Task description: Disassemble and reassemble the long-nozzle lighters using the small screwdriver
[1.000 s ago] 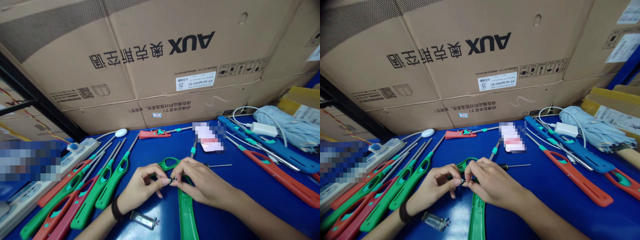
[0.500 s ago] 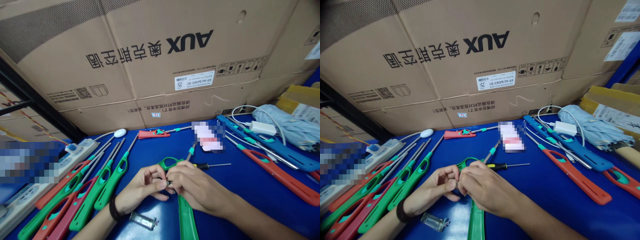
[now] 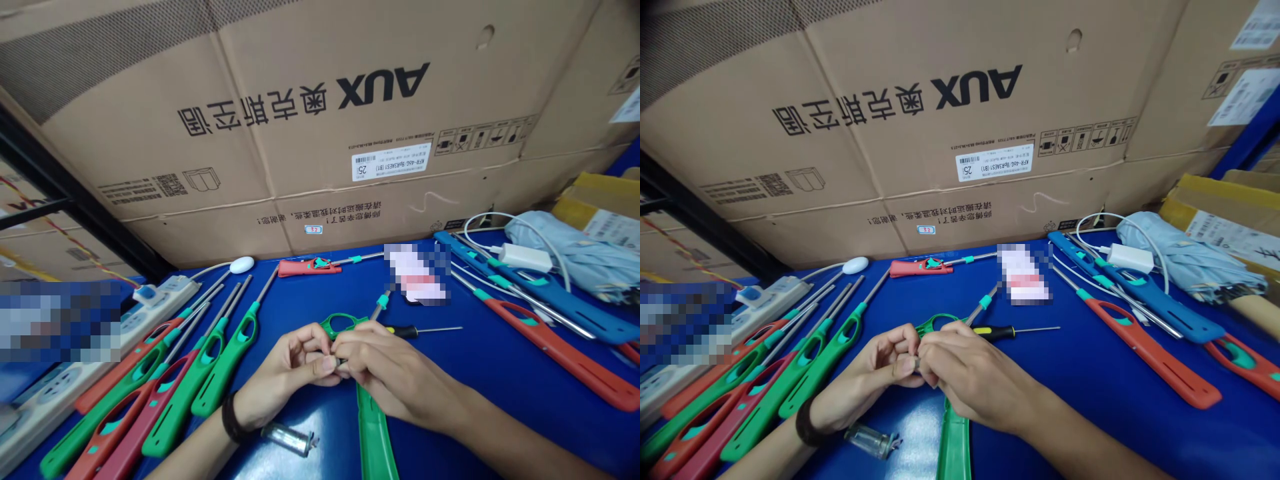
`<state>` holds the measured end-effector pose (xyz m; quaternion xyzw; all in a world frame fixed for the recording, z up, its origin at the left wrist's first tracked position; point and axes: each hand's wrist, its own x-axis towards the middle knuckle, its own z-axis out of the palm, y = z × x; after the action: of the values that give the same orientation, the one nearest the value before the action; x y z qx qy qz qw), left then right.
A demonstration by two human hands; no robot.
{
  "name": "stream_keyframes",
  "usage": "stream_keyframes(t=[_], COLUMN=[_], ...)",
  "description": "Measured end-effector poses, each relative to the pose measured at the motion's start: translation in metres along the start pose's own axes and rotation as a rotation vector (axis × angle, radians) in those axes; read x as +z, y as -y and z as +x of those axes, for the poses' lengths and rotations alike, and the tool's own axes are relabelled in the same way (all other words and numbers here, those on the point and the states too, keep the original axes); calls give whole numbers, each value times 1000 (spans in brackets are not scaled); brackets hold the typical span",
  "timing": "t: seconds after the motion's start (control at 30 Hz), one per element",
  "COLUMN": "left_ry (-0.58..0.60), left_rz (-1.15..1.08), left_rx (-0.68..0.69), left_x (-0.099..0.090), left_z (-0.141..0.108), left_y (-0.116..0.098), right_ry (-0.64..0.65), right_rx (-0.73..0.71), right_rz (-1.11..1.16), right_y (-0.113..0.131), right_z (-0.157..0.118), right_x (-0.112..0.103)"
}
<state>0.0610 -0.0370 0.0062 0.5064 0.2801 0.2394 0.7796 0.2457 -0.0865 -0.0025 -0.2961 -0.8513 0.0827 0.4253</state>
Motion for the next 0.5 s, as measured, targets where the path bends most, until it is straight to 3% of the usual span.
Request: stream_keyframes(t=[0.33, 0.5], left_ry=[-112, -144], left_rz=[117, 298], left_rx=[15, 45], left_x=[-7, -6], left_z=[4, 4], left_y=[-2, -5], right_ry=[-8, -17], right_rx=[92, 82], right_rz=[-38, -94], right_y=[-10, -13], right_z=[5, 3], right_x=[-1, 1])
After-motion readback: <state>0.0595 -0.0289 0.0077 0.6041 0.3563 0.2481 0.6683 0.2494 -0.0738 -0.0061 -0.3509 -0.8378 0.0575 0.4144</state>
